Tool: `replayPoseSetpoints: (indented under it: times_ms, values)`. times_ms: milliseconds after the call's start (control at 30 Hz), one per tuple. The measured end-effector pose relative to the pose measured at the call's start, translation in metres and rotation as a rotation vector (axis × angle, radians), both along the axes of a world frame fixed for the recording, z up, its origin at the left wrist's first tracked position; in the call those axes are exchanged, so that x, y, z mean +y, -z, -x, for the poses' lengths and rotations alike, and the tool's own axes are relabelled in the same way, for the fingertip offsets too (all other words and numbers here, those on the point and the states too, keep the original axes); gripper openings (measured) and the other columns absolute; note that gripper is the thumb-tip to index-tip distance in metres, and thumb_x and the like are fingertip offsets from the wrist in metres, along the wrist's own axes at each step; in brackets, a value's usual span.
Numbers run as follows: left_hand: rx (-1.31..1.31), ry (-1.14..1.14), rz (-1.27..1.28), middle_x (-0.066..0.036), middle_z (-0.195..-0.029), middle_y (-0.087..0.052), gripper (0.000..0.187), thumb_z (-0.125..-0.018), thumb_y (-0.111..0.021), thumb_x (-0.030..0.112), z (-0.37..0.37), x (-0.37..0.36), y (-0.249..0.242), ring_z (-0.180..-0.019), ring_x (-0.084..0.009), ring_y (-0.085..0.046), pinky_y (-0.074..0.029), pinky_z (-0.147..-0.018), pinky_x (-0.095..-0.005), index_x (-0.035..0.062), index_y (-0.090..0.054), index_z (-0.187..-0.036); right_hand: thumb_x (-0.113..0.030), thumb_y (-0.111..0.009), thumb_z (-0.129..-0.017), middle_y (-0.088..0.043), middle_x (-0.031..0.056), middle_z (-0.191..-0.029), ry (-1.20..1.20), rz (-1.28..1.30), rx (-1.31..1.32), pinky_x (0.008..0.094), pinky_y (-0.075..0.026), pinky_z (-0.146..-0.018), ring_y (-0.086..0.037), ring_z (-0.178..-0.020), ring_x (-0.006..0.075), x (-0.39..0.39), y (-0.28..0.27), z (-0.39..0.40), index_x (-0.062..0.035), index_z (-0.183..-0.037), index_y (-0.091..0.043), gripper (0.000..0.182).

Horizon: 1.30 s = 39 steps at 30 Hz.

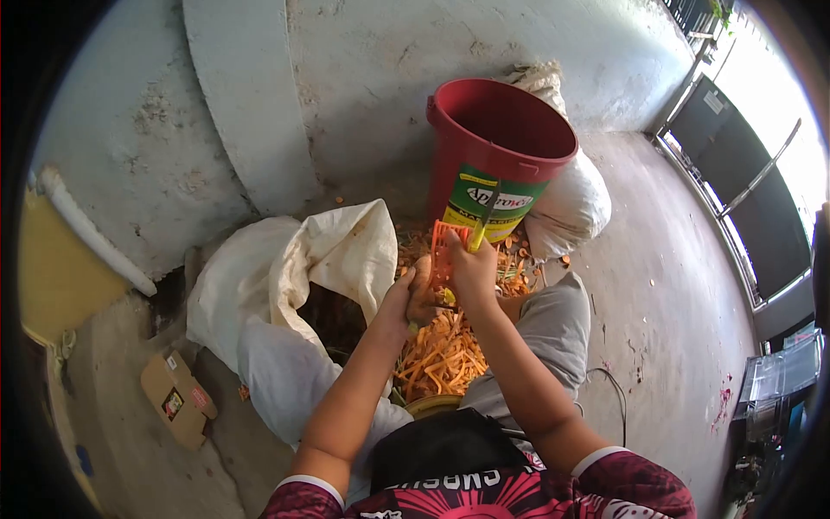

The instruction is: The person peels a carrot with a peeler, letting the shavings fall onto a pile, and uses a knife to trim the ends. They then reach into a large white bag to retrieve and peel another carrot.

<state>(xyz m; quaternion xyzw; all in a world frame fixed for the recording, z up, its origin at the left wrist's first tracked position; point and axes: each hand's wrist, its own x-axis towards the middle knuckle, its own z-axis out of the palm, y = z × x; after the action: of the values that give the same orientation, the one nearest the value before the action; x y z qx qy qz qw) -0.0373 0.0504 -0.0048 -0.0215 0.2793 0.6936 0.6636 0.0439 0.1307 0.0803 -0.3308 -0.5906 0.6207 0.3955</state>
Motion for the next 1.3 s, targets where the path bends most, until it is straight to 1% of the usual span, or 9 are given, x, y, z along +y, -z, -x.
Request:
replayPoseSetpoints:
  times_ms: [233,500,567,667,833,933,1100,1200,1300]
  values:
    - [0.071,-0.128,0.067,-0.009,-0.083,-0.059,0.035,-0.089,-0.033,0.034,-0.01,0.002,-0.022,-0.061,-0.0195,-0.057,-0.049,-0.055,-0.0329,0.006,-0.052,-0.098,-0.014,-0.054,-0.081,-0.055,0.0107,-0.066,0.085,-0.332,-0.096,0.03,-0.041,-0.055,-0.052,-0.058,0.0184,-0.022,0.002,0.0,0.0,-0.083,-0.052,0.015]
    - [0.439,0.079,0.153,-0.004,-0.094,-0.056,0.041,-0.09,-0.03,0.039,-0.02,-0.011,-0.035,-0.078,-0.0117,-0.055,-0.045,-0.067,-0.0241,0.0074,-0.049,-0.109,-0.019,-0.051,-0.083,-0.055,0.0156,-0.068,0.445,-0.565,-0.274,0.0365,-0.041,-0.058,-0.055,-0.064,0.0301,0.028,0.016,0.007,-0.0002,-0.085,-0.051,0.019]
    - [0.516,0.121,0.172,-0.005,-0.096,-0.055,0.043,-0.09,-0.03,0.039,-0.024,-0.013,-0.039,-0.081,-0.0126,-0.054,-0.044,-0.071,-0.0255,0.005,-0.047,-0.11,-0.018,-0.051,-0.082,-0.055,0.0156,-0.068,0.457,-0.47,-0.24,0.0362,-0.041,-0.058,-0.055,-0.065,0.0301,0.069,0.025,0.007,-0.0001,-0.086,-0.051,0.019]
    - [0.546,0.076,0.192,-0.006,-0.09,-0.057,0.043,-0.089,-0.032,0.041,-0.028,-0.015,-0.053,-0.074,-0.0146,-0.057,-0.05,-0.059,-0.0337,0.0058,-0.047,-0.109,-0.017,-0.05,-0.083,-0.057,0.013,-0.069,0.618,-0.449,-0.057,0.0335,-0.041,-0.055,-0.055,-0.06,0.0257,0.133,0.063,0.012,-0.0004,-0.083,-0.052,0.016]
    - [0.168,0.16,-0.129,-0.009,-0.09,-0.057,0.04,-0.089,-0.034,0.038,-0.007,-0.006,-0.006,-0.074,-0.0161,-0.057,-0.05,-0.058,-0.035,0.0062,-0.048,-0.108,-0.015,-0.049,-0.084,-0.056,0.0076,-0.069,0.252,-0.297,0.057,0.0281,-0.04,-0.054,-0.052,-0.06,0.014,0.062,0.004,-0.004,-0.0007,-0.082,-0.051,0.014]
    - [0.056,0.135,-0.244,-0.01,-0.089,-0.058,0.033,-0.088,-0.036,0.031,0.001,0.004,0.006,-0.077,-0.0159,-0.058,-0.05,-0.062,-0.0336,0.0071,-0.047,-0.108,-0.015,-0.049,-0.084,-0.054,0.0076,-0.068,0.15,-0.492,-0.028,0.026,-0.04,-0.054,-0.05,-0.06,0.0127,0.002,0.006,-0.01,-0.0011,-0.084,-0.05,0.014]
    - [0.237,-0.112,-0.039,-0.003,-0.085,-0.059,0.035,-0.089,-0.035,0.037,-0.027,-0.015,-0.056,-0.07,-0.0133,-0.058,-0.048,-0.061,-0.0269,0.0106,-0.051,-0.104,-0.019,-0.049,-0.084,-0.057,0.0207,-0.077,0.15,-0.543,-0.226,0.0391,-0.043,-0.061,-0.055,-0.072,0.0369,-0.03,0.012,-0.009,0.0008,-0.095,-0.048,0.023]
    - [0.228,-0.026,0.009,-0.008,-0.091,-0.059,0.029,-0.089,-0.036,0.023,-0.015,-0.007,-0.037,-0.076,-0.015,-0.059,-0.05,-0.064,-0.03,0.0049,-0.047,-0.108,-0.019,-0.049,-0.083,-0.057,0.0212,-0.078,0.136,-0.53,-0.336,0.0398,-0.042,-0.061,-0.055,-0.072,0.0373,-0.021,0.015,-0.007,0.0005,-0.095,-0.049,0.023]
    - [0.296,0.046,0.087,-0.008,-0.095,-0.058,0.032,-0.089,-0.035,0.028,-0.019,-0.011,-0.039,-0.075,-0.0159,-0.059,-0.05,-0.063,-0.0303,0.0048,-0.047,-0.108,-0.019,-0.049,-0.083,-0.056,0.0218,-0.076,0.25,-0.552,-0.389,0.0411,-0.042,-0.061,-0.054,-0.071,0.0385,-0.004,0.022,0.001,-0.0004,-0.092,-0.049,0.021]
